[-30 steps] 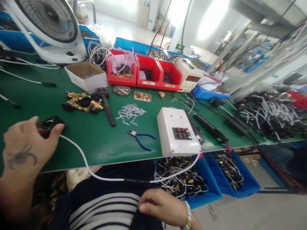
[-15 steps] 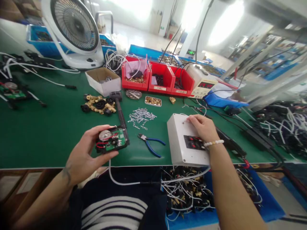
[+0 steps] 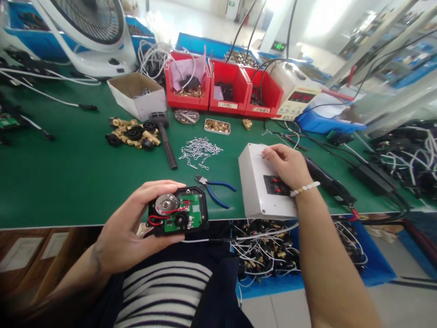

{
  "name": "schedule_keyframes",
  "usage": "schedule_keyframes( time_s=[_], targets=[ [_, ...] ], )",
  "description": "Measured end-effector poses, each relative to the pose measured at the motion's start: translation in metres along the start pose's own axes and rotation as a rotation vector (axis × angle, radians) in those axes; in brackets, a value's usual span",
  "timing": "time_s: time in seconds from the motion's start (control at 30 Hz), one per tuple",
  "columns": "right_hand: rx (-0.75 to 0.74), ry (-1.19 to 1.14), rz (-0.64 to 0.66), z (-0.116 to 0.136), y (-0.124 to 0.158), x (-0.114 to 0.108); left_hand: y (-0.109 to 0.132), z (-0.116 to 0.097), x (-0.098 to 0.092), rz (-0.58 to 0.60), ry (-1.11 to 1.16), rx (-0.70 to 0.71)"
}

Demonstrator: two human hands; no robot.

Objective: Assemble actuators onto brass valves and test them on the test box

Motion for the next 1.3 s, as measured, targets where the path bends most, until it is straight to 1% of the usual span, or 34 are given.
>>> schedule_keyframes(
  time_s=[0.3,0.5,0.73,1.07,1.3],
  targets=[
    [0.032,0.010,-0.010,-0.0036,-0.0043,-0.0010,-0.0005,-0.0022,0.0009,0.017,0.046,-0.015],
    [0.046,0.022,-0.012,-0.0024,-0.0022,-0.0012,0.0013,-0.0040,-0.0008,0.002,0.092,-0.025],
    [0.017,0.043,-0.004,0.0013,-0.0007,-0.0017,0.0023,-0.0071,-0.0016,0.012,0.104,-0.026],
    [-0.047,0.062,-0.005,-0.0058,-0.0023,-0.0008,0.0025,-0.0061,-0.0007,-0.008,0.140,-0.036],
    [-0.052,0.065,-0.012,-0.0073,-0.0017,-0.0005,0.0057,-0.0036,0.0001,0.000,0.197,-0.049]
  ],
)
Point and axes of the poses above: each hand's wrist, its own y-axis away from the middle knuckle, its own x-axis out of the palm, z = x × y, the point moved 6 cm from there along -y, towards the middle knuckle, and after that the axes turned 2 degrees about x, right-handed, at the moved point
